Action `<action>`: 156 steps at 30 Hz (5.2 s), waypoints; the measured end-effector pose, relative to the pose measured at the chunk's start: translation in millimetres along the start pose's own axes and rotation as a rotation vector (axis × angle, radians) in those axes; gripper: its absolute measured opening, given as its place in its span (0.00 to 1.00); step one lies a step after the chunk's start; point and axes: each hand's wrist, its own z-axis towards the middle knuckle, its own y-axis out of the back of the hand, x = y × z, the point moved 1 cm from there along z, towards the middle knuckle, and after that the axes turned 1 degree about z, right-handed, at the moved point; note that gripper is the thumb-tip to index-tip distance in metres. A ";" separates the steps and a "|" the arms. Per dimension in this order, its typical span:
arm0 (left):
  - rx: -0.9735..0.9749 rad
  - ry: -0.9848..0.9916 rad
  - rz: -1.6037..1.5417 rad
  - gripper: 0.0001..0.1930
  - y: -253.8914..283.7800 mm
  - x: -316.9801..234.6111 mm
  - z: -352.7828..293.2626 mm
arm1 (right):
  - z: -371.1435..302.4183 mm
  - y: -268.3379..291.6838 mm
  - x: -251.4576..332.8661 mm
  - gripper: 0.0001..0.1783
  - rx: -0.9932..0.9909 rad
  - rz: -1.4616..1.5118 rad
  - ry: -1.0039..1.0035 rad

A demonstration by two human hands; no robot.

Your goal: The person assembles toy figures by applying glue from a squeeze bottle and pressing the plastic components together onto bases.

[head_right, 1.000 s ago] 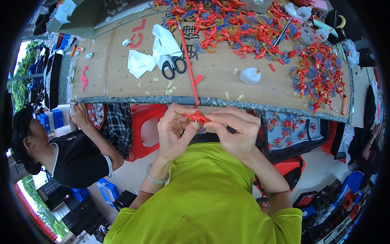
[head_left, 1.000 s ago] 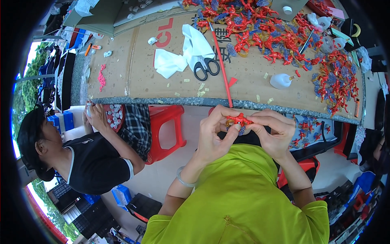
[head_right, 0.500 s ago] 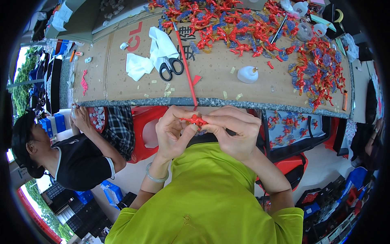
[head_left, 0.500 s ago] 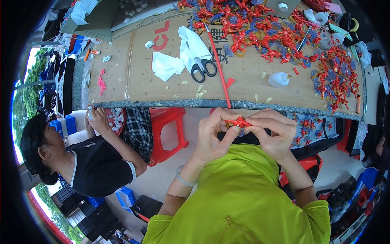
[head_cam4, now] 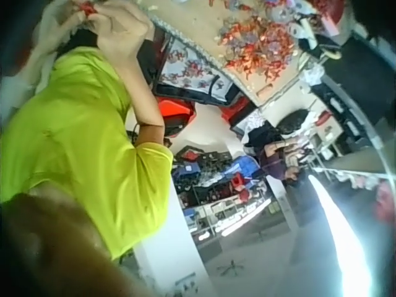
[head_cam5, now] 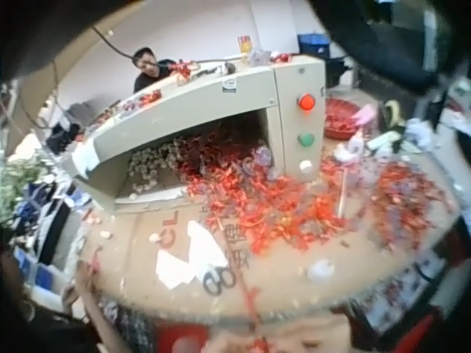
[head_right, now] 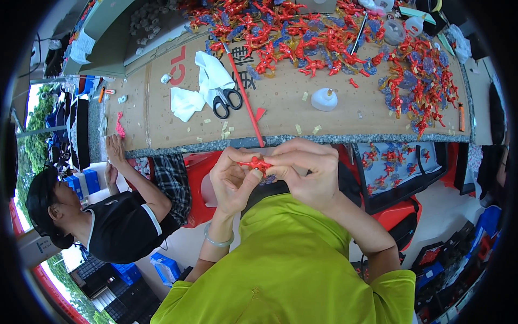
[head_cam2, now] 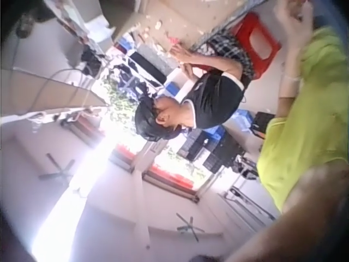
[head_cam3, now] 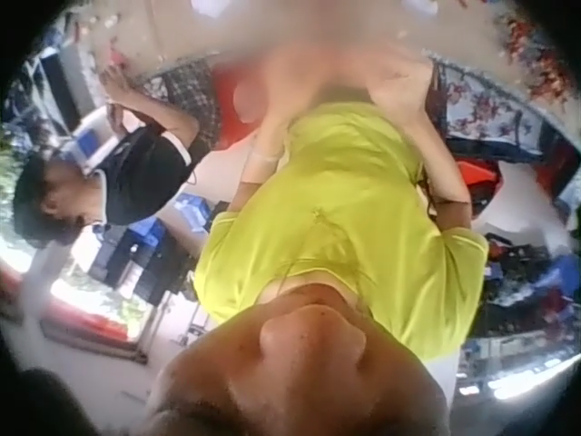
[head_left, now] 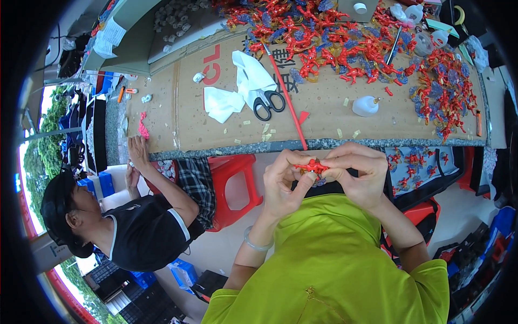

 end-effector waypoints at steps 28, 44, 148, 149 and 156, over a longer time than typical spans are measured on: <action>-0.097 0.071 -0.017 0.10 4.5 -1.3 4.3 | 13.8 -9.0 -11.4 0.09 -0.080 0.062 0.046; -0.105 0.019 -0.039 0.11 -1.2 -8.3 3.9 | 14.4 -7.2 -0.8 0.10 -0.110 0.022 0.112; -0.166 -0.552 0.333 0.10 -13.0 -4.8 13.1 | 2.8 -3.8 6.7 0.10 -0.171 -0.040 0.231; -0.170 -0.551 0.342 0.10 -14.6 -5.5 13.3 | 2.7 -3.2 7.3 0.11 -0.181 -0.031 0.204; -0.203 -0.541 0.319 0.08 -20.9 -4.7 15.6 | 3.4 -0.2 8.0 0.11 -0.188 -0.046 0.253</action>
